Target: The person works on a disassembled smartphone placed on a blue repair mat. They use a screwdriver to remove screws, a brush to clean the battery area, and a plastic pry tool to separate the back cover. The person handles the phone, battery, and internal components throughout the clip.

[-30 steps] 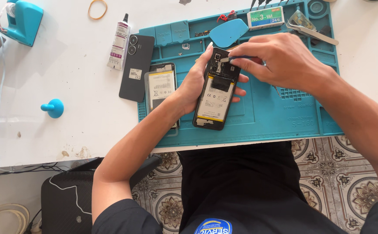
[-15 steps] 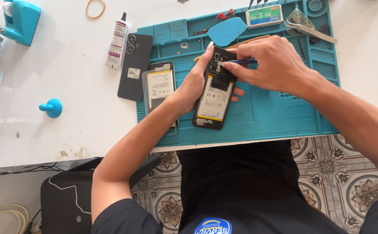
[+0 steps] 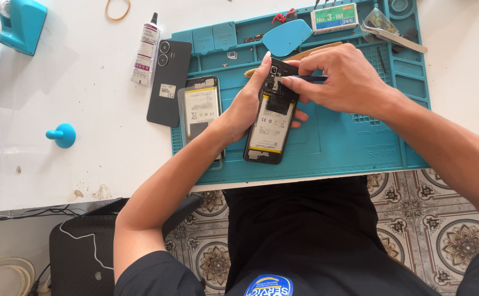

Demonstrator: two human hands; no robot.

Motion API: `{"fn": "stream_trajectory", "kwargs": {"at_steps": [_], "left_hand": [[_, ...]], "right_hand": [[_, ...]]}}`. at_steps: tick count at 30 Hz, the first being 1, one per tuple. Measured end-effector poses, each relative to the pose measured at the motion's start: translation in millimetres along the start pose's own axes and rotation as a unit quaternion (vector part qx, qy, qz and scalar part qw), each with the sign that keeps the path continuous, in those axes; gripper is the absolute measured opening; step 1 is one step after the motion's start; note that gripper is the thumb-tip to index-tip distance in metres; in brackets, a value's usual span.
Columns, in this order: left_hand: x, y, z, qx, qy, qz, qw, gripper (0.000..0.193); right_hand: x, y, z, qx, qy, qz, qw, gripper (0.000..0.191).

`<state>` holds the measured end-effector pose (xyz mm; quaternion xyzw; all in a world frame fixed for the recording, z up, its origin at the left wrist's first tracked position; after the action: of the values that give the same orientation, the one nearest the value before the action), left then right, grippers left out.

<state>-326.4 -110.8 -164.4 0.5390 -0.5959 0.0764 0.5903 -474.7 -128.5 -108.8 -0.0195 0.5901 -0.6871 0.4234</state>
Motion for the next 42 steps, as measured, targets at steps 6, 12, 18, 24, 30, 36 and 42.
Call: {"fn": "stream_trajectory", "kwargs": {"at_steps": [6, 12, 18, 24, 30, 36, 42], "left_hand": [[-1, 0, 1, -0.002, -0.001, -0.003, 1.0, 0.082], [-2, 3, 1, 0.001, 0.012, 0.013, 1.0, 0.082], [-2, 3, 1, -0.001, 0.013, 0.016, 1.0, 0.083], [-2, 4, 1, 0.003, 0.011, 0.018, 1.0, 0.082], [-1, 5, 2, 0.002, 0.008, 0.011, 1.0, 0.082], [-1, 6, 1, -0.002, 0.009, 0.009, 1.0, 0.082], [-2, 5, 0, 0.002, 0.006, 0.009, 1.0, 0.081]], "right_hand": [[9, 7, -2, -0.059, 0.068, -0.013, 0.996, 0.041], [6, 5, -3, -0.044, 0.039, -0.043, 0.997, 0.04], [6, 5, -3, -0.033, 0.028, -0.037, 0.998, 0.04], [6, 5, -4, -0.035, 0.031, -0.039, 0.998, 0.043], [5, 2, -4, -0.024, 0.031, -0.031, 0.999, 0.041], [2, 0, -6, -0.01, 0.03, -0.033, 0.999, 0.041], [1, 1, -5, -0.019, 0.03, -0.037, 0.999, 0.039]]}}
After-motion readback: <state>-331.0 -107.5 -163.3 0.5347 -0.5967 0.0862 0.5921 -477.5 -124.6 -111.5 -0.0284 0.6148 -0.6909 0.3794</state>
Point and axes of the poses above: each hand's wrist, its own z-axis towards the middle knuckle, its own y-axis out of the palm, x = y × z, the point moved 6 cm from there along z, towards the middle knuckle, and after that the axes turned 12 degrees about -z, right-handed, at the moved point
